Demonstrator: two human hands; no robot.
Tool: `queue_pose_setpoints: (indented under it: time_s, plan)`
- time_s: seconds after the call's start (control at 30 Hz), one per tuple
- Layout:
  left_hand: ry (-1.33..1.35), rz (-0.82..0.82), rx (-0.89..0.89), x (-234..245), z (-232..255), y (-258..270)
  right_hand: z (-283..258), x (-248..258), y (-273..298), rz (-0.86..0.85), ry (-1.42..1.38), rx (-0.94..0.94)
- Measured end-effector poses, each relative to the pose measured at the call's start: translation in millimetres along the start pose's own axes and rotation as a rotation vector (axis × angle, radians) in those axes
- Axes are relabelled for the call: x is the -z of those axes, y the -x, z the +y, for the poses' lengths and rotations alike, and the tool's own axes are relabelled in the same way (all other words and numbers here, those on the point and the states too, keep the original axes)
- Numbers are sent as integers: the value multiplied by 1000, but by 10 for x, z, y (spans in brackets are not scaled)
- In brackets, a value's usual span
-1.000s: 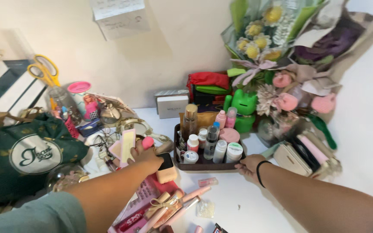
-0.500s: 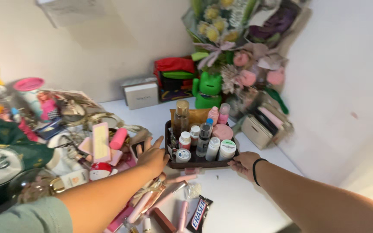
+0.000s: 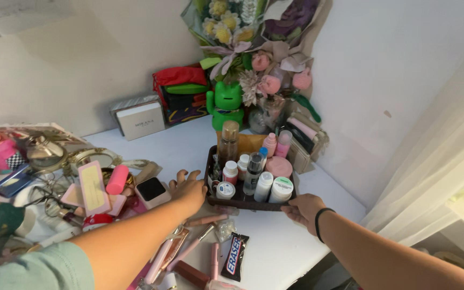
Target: The person organizes various cosmetic items on a cluttered white table. They pick up bottles, jars, and compacts from the table surface and place them into a black rectangular tray, arranging them to fit.
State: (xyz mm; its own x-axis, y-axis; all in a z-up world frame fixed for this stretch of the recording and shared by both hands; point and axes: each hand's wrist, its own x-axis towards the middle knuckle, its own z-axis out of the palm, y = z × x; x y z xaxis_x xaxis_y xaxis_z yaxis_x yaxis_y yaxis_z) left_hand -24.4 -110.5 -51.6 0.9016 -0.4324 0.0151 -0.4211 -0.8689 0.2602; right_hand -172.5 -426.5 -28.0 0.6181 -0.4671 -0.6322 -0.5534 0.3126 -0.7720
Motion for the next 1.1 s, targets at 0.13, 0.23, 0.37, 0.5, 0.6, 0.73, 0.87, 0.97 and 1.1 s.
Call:
queue_pose_setpoints:
  time_s: [0.13, 0.23, 0.37, 0.5, 0.6, 0.73, 0.87, 0.97, 1.1]
  plan:
    - [59, 32, -20, -144, 49, 5, 131, 125, 86, 13, 27, 2]
    - [124, 37, -11, -266, 134, 51, 234, 286, 134, 14, 30, 17]
    - [139, 30, 18, -370, 296, 141, 298, 490, 114, 1, 36, 14]
    - [145, -1, 40, -355, 402, 213, 271, 626, 105, 15, 82, -12]
    - [109, -12, 53, -284, 457, 223, 235, 699, 39, -21, 201, 21]
    - [147, 215, 28, -76, 675, 317, 138, 727, -94, -7, 367, 126]
    - [228, 349, -49, 200, 1104, 526, 109, 726, 53, 218, 754, 667]
    - [190, 170, -32, 433, 1326, 660, 36, 574, 279, 208, 718, 859]
    - [81, 51, 93, 600, 1507, 716, -85, 390, 434, 162, 770, 831]
